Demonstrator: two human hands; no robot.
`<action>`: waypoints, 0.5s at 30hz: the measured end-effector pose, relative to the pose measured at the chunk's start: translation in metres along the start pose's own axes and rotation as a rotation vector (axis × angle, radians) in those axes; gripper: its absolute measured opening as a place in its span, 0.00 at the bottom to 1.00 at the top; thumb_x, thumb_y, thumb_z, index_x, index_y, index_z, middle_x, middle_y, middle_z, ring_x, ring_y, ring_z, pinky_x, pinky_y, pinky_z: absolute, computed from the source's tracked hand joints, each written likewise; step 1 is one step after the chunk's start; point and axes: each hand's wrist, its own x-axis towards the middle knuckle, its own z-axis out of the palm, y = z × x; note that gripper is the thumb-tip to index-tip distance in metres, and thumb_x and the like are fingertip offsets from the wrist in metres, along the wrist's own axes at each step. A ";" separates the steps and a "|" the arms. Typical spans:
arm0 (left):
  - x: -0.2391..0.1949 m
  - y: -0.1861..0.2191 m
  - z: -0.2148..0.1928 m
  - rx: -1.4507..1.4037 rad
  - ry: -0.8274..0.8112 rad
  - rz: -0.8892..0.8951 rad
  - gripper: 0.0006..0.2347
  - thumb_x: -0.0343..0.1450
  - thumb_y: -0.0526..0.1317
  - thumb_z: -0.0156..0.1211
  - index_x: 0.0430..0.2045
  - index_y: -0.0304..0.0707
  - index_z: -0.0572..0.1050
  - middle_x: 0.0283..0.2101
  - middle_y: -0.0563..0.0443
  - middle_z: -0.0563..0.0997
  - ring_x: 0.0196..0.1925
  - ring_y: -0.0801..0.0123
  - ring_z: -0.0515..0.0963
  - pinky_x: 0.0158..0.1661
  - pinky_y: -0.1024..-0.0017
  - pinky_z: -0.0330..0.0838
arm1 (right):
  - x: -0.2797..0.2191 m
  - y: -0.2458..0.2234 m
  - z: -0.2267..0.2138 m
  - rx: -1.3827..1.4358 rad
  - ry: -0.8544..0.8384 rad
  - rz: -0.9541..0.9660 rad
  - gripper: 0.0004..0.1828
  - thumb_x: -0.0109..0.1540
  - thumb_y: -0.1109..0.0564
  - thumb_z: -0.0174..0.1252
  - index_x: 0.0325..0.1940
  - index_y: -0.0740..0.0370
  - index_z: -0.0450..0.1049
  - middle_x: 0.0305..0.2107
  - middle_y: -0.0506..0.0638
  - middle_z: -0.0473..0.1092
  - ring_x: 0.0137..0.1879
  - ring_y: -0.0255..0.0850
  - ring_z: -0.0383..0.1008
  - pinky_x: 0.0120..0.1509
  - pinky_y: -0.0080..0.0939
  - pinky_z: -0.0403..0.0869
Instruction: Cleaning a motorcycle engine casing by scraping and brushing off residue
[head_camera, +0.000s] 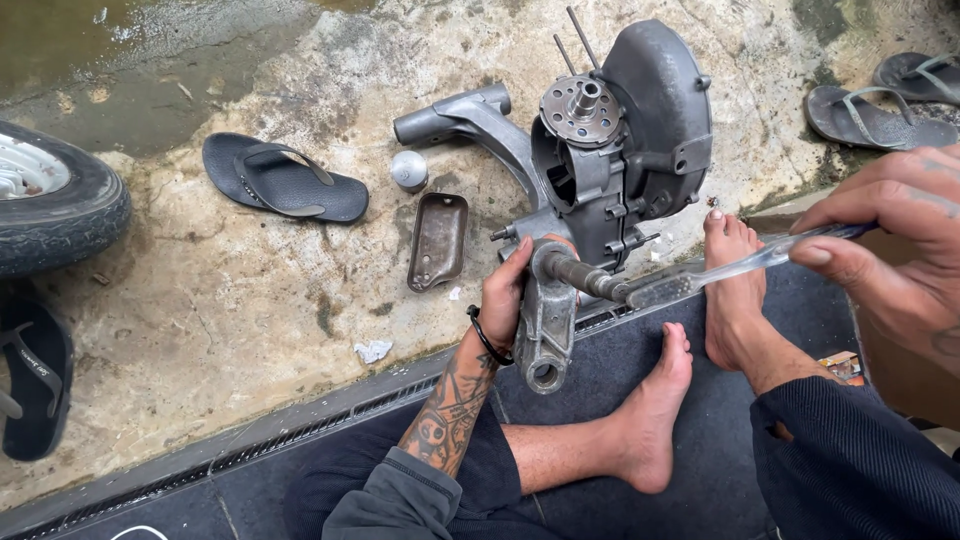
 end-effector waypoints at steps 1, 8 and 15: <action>-0.002 0.002 0.002 0.014 -0.022 0.004 0.20 0.79 0.53 0.46 0.47 0.34 0.76 0.34 0.46 0.83 0.39 0.70 0.82 0.50 0.68 0.77 | -0.003 -0.012 -0.026 0.038 -0.023 0.013 0.18 0.79 0.54 0.34 0.55 0.66 0.69 0.45 0.64 0.74 0.54 0.60 0.71 0.60 0.56 0.67; -0.007 0.011 0.008 0.088 -0.076 0.097 0.17 0.78 0.50 0.47 0.41 0.34 0.76 0.29 0.49 0.81 0.31 0.73 0.79 0.41 0.73 0.77 | 0.003 -0.017 -0.052 0.133 -0.034 -0.006 0.22 0.82 0.50 0.35 0.50 0.67 0.70 0.41 0.64 0.75 0.50 0.60 0.76 0.60 0.54 0.70; -0.015 0.044 0.028 0.493 -0.389 0.249 0.24 0.75 0.64 0.47 0.41 0.40 0.72 0.38 0.55 0.74 0.37 0.76 0.72 0.44 0.78 0.64 | 0.041 -0.060 -0.334 0.475 -0.342 -0.459 0.13 0.63 0.41 0.54 0.38 0.48 0.80 0.31 0.39 0.77 0.44 0.36 0.75 0.60 0.45 0.58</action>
